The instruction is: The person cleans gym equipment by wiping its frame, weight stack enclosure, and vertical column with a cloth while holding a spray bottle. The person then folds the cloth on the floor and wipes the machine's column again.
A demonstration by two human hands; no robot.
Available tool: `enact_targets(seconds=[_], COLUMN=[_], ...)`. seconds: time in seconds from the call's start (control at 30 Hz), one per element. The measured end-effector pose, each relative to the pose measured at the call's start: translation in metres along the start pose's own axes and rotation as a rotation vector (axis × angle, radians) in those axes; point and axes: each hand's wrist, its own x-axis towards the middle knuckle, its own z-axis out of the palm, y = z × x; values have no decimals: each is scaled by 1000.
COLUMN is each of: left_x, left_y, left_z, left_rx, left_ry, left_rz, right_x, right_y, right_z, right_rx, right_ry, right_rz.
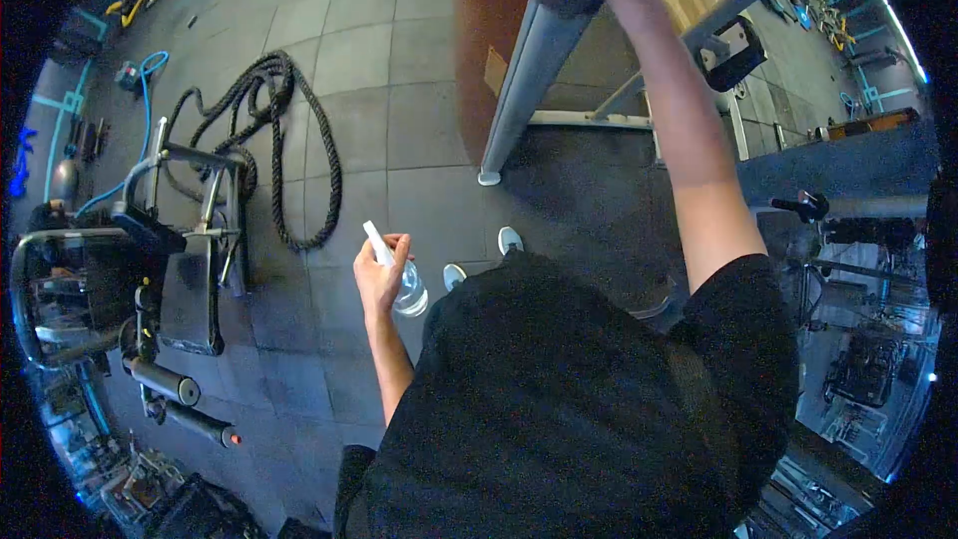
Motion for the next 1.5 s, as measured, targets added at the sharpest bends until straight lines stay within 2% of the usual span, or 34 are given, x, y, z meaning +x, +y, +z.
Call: enact_targets(seconds=[0.07, 0.13, 0.2, 0.27, 0.33, 0.4, 0.43, 0.47, 0.53, 0.57, 0.6, 0.67, 0.7, 0.83, 0.9, 1.0, 1.07, 1.1, 1.27, 1.33, 1.43, 1.5], left_x=[-6, -14, -20, -23, -28, -25, -24, -24, -18, -14, -11, 0, 4, 17, 17, 16, 13, 9, -6, -4, 4, 13], left_y=[-7, -1, -2, 1, 3, 0, -2, -3, -6, -8, -9, -3, -2, 24, 41, 50, 51, 49, 46, 27, -16, -40], left_z=[0, 0, -3, -7, -12, -20, -21, -22, -21, -20, -18, -16, -15, -10, -2, 23, 44, 64, 78, 82, 84, 88], left_rx=[-9, 37, 54, 74, 64, 77, 92, 111, 167, 196, 219, 220, 217, 197, 169, 154, 166, 152, 87, 92, 117, 131], left_ry=[-7, -45, -55, -53, -108, -123, -149, -186, -235, -278, -322, -408, -450, -638, -701, -754, -749, -774, -656, -524, -413, -333], left_rz=[-20, -43, -52, -54, -46, -56, -37, -22, 0, 29, 61, 102, 110, 158, 190, 243, 379, 324, 306, 386, 313, 271], right_x=[-55, -86, -92, -119, -156, -143, -121, -111, -64, -58, -50, -18, -12, 47, 62, 80, 74, 60, 48, 32, 5, -18], right_y=[-56, -93, -122, -145, -163, -180, -170, -161, -137, -130, -120, -99, -93, -69, -61, -60, -64, -61, -70, -77, -88, -100], right_z=[-93, -154, -190, -248, -319, -376, -394, -402, -423, -437, -451, -451, -457, -446, -445, -441, -447, -453, -457, -467, -487, -506], right_rx=[670, 767, 1074, 1225, 1505, 1244, 1179, 804, 683, 765, 698, 629, 721, 606, 668, 799, 863, 907, 1006, 1012, 933, 913], right_ry=[-974, -1116, -2111, -2118, -1634, -1422, -1489, -1895, -1421, -1242, -1233, -1223, -1114, -1028, -1274, -1352, -1375, -1386, -1513, -1437, -1530, -1570], right_rz=[447, 452, 621, 547, 520, 1230, 1591, 1827, 2400, 2479, 2491, 2704, 2737, 2820, 2596, 2498, 2502, 2461, 2398, 2435, 2537, 2530])
